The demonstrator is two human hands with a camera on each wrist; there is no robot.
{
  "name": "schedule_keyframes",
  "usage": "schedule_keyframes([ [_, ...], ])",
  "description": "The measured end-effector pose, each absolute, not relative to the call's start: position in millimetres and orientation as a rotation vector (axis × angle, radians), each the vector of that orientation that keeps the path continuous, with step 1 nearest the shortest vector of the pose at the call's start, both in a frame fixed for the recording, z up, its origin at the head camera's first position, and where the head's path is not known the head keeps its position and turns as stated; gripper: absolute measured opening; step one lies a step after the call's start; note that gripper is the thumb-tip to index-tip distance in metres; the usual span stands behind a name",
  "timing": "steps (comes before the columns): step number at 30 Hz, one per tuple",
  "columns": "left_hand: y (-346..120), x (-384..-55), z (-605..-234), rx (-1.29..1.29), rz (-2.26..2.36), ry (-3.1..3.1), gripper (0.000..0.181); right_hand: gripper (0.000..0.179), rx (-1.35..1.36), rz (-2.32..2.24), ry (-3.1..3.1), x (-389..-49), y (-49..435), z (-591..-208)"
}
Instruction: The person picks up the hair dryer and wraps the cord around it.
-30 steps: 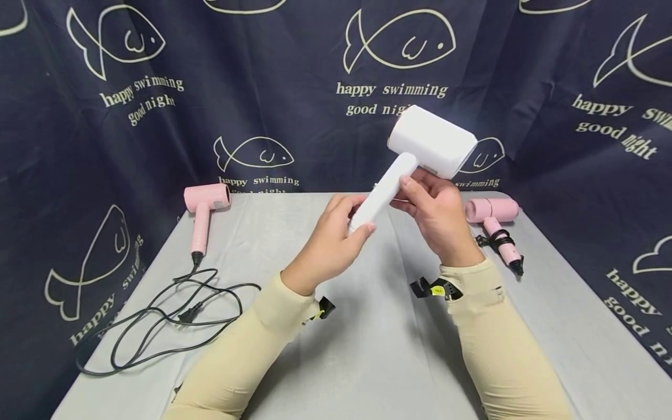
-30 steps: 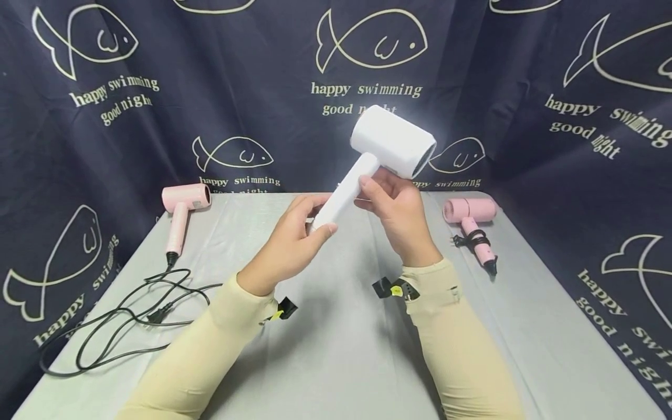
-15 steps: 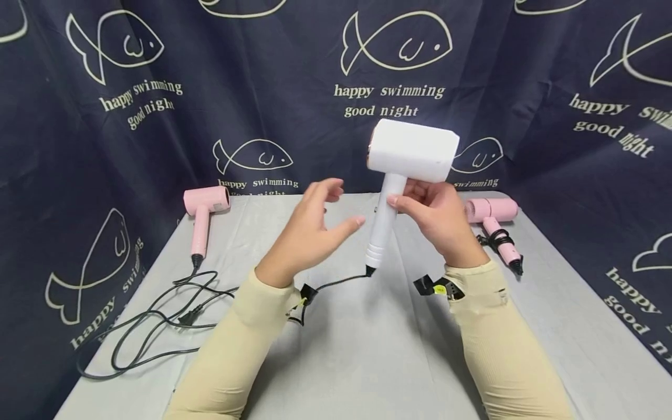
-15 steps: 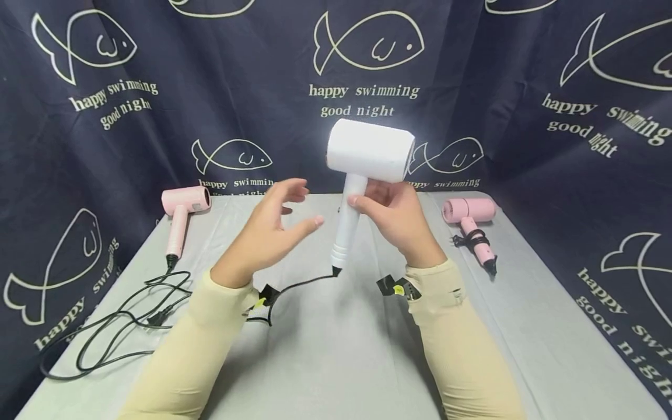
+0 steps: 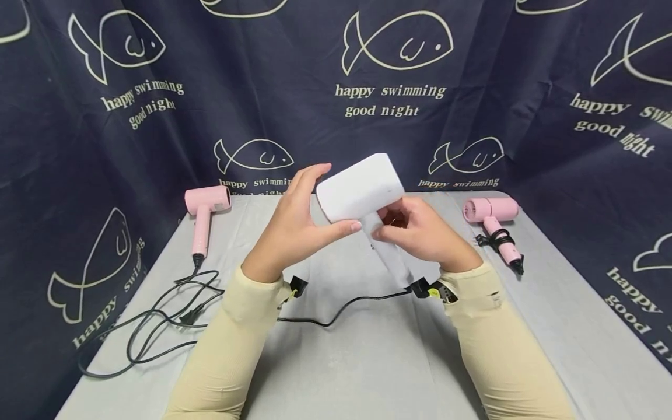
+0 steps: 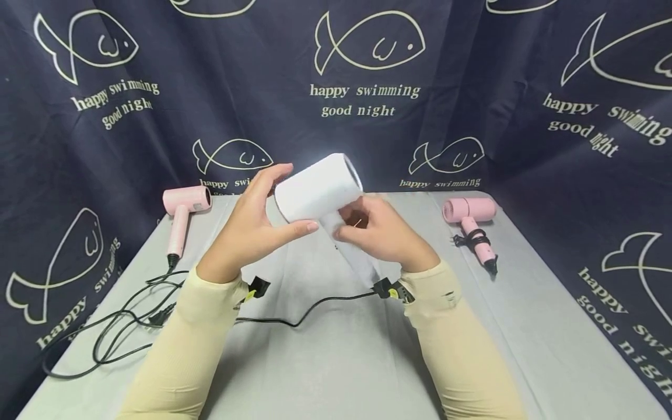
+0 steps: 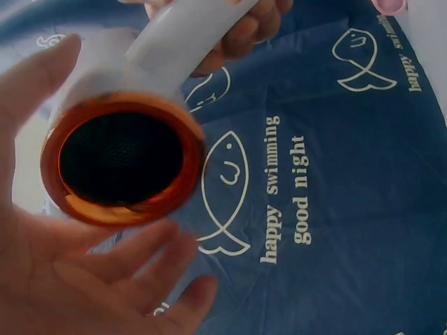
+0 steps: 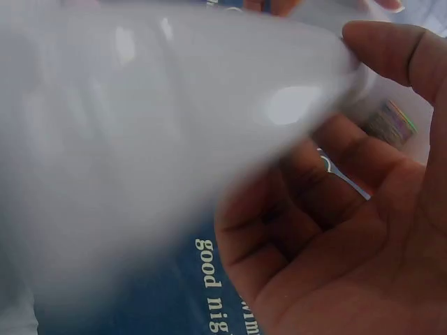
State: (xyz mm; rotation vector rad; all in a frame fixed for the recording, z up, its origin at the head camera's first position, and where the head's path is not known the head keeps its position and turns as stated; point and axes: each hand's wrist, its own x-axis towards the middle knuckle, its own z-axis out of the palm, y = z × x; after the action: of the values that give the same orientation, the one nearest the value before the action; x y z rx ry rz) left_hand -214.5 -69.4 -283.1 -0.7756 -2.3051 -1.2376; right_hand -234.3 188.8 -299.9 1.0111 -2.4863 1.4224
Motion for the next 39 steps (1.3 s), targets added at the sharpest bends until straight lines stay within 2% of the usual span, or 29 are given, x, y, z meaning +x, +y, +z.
schedule_keyframes([
  [7,-70.6,-217.3,-285.7,-0.860,-1.292,-2.331,0.081,0.031,1.181,1.159,-2.428,-233.6,188.2,-299.8],
  [10,-70.0,-219.7,-288.1,-0.855,-1.295,-2.305,0.079,0.033,1.188,1.077,-2.395,-232.9,188.1,-299.0],
  [16,-73.1,-224.5,-287.0,-0.729,-1.248,-2.167,0.075,0.034,0.982,0.902,-2.328,-225.7,191.2,-290.2],
  [20,-82.8,-227.0,-282.6,-0.596,-1.257,-2.077,0.076,0.052,0.748,0.854,-2.314,-223.1,200.9,-282.3],
  [24,-94.4,-225.5,-277.5,-0.468,-1.337,-1.968,0.076,0.073,0.514,1.096,-2.360,-226.2,204.8,-279.6],
  [26,-98.2,-224.5,-275.3,-0.411,-1.377,-1.915,0.077,0.074,0.438,1.248,-2.393,-229.5,202.7,-280.8],
  [33,-96.6,-218.8,-265.2,-0.400,-1.551,-1.718,0.078,0.087,0.429,1.359,-2.560,-237.4,190.7,-292.2],
  [35,-93.3,-213.7,-260.2,-0.430,-1.641,-1.638,0.073,0.079,0.494,1.352,-2.582,-239.0,187.8,-295.7],
  [39,-87.2,-204.2,-252.2,-0.466,-1.782,-1.489,0.070,0.038,0.759,1.423,-2.603,-238.6,181.0,-301.5],
])
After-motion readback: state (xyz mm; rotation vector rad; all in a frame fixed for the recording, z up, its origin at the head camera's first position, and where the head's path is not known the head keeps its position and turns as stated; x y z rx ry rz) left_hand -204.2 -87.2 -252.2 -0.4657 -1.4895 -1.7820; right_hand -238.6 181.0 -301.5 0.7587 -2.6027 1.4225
